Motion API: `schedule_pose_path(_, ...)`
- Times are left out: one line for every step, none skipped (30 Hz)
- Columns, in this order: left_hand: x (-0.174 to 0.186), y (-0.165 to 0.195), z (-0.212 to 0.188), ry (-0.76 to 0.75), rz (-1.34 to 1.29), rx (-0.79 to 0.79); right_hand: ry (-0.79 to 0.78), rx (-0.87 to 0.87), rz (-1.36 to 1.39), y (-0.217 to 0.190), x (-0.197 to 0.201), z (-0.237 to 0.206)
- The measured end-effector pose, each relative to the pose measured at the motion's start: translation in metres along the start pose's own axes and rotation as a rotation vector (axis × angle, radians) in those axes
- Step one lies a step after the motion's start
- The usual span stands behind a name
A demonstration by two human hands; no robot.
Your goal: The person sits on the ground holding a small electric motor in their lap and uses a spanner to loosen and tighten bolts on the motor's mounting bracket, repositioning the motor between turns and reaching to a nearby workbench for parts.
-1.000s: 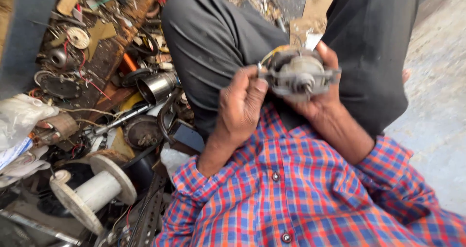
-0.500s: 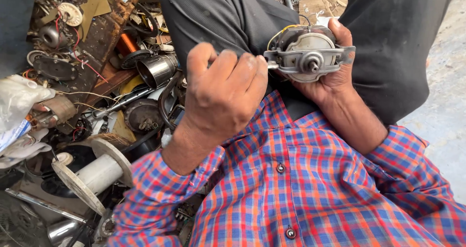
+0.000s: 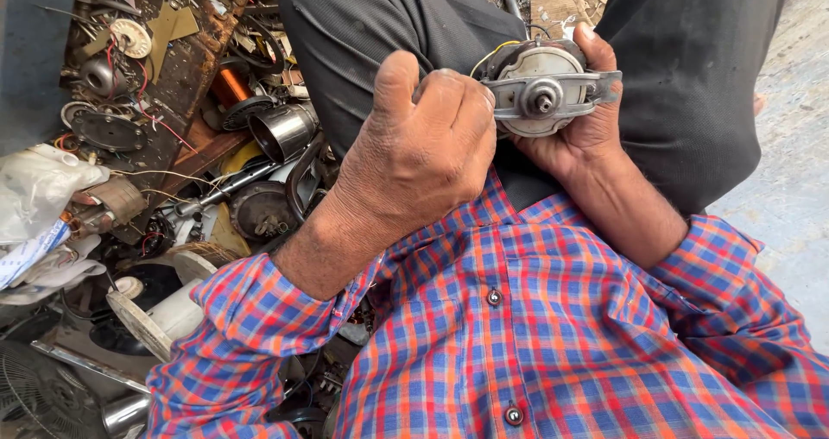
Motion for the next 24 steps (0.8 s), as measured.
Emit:
schedule_pose_path(-0.001, 0.002, -0.001, 0.0, 0.025, -0.015, -0.002, 0.002, -0.018, 0.0, 0.0, 0.0)
schedule_pose_path(-0.001, 0.003, -0.001, -0.004, 0.042, -0.024, -0.01, 0.003, -0.014, 0.0, -0.001, 0.001)
schedule_pose_path(-0.001, 0.004, -0.001, -0.009, 0.059, -0.034, -0.019, 0.005, -0.011, 0.0, -0.001, 0.001)
schedule_pose_path(-0.002, 0.005, 0.0, -0.017, 0.069, -0.039, -0.027, 0.009, -0.007, 0.0, -0.002, 0.001)
schedule_pose_path(-0.002, 0.006, 0.001, -0.027, 0.081, -0.042, -0.028, 0.017, -0.008, -0.001, -0.002, 0.001)
schedule_pose_path(-0.001, 0.007, 0.003, -0.031, 0.089, -0.042, -0.031, 0.022, -0.01, -0.001, -0.002, 0.001)
schedule_pose_path(-0.001, 0.008, 0.005, -0.035, 0.095, -0.042, -0.033, 0.028, -0.012, -0.001, -0.003, 0.002)
schedule_pose_path(-0.001, 0.01, 0.007, -0.038, 0.099, -0.043, -0.042, 0.023, -0.001, -0.001, -0.004, 0.002)
schedule_pose_path(0.001, 0.011, 0.009, -0.021, 0.106, -0.037, -0.05, 0.017, 0.011, -0.001, -0.004, 0.002)
schedule_pose_path(0.002, 0.013, 0.01, -0.005, 0.112, -0.031, -0.057, 0.009, 0.022, -0.001, -0.005, 0.003)
schedule_pose_path(0.003, 0.015, 0.012, 0.011, 0.118, -0.023, -0.042, 0.009, 0.033, -0.001, -0.005, 0.003)
schedule_pose_path(-0.001, 0.018, 0.014, -0.04, 0.137, -0.031, -0.028, 0.008, 0.044, -0.001, -0.004, 0.003)
schedule_pose_path(-0.005, 0.02, 0.015, -0.092, 0.158, -0.039, -0.014, 0.007, 0.055, -0.001, -0.003, 0.004)
schedule_pose_path(-0.009, 0.023, 0.016, -0.143, 0.179, -0.048, -0.018, 0.008, 0.06, -0.001, -0.003, 0.004)
schedule_pose_path(-0.011, 0.024, 0.017, -0.158, 0.191, -0.05, -0.021, 0.008, 0.067, -0.001, -0.003, 0.004)
schedule_pose_path(-0.012, 0.025, 0.017, -0.172, 0.202, -0.054, -0.024, 0.009, 0.074, -0.001, -0.002, 0.005)
schedule_pose_path(-0.014, 0.027, 0.019, -0.184, 0.214, -0.06, -0.034, 0.015, 0.07, -0.001, -0.002, 0.005)
schedule_pose_path(-0.015, 0.028, 0.02, -0.191, 0.218, -0.062, -0.044, 0.023, 0.066, -0.001, -0.002, 0.005)
schedule_pose_path(-0.017, 0.029, 0.022, -0.199, 0.223, -0.063, -0.054, 0.029, 0.062, -0.001, -0.002, 0.006)
schedule_pose_path(-0.018, 0.03, 0.025, -0.205, 0.228, -0.063, -0.058, 0.028, 0.06, -0.001, -0.001, 0.007)
schedule_pose_path(-0.019, 0.032, 0.027, -0.21, 0.227, -0.073, -0.062, 0.026, 0.058, -0.001, 0.0, 0.008)
schedule_pose_path(-0.02, 0.033, 0.03, -0.216, 0.227, -0.081, -0.067, 0.021, 0.055, -0.001, 0.0, 0.008)
schedule_pose_path(-0.021, 0.033, 0.031, -0.223, 0.229, -0.088, -0.077, 0.028, 0.056, -0.001, 0.001, 0.009)
schedule_pose_path(-0.023, 0.033, 0.032, -0.239, 0.205, -0.114, -0.085, 0.033, 0.058, -0.001, 0.001, 0.009)
Point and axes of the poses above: each hand's wrist, its own z-axis towards the middle knuckle, its own x-axis out of the back of the hand, y = z × x, the point moved 6 cm from there along z, towards the middle knuckle
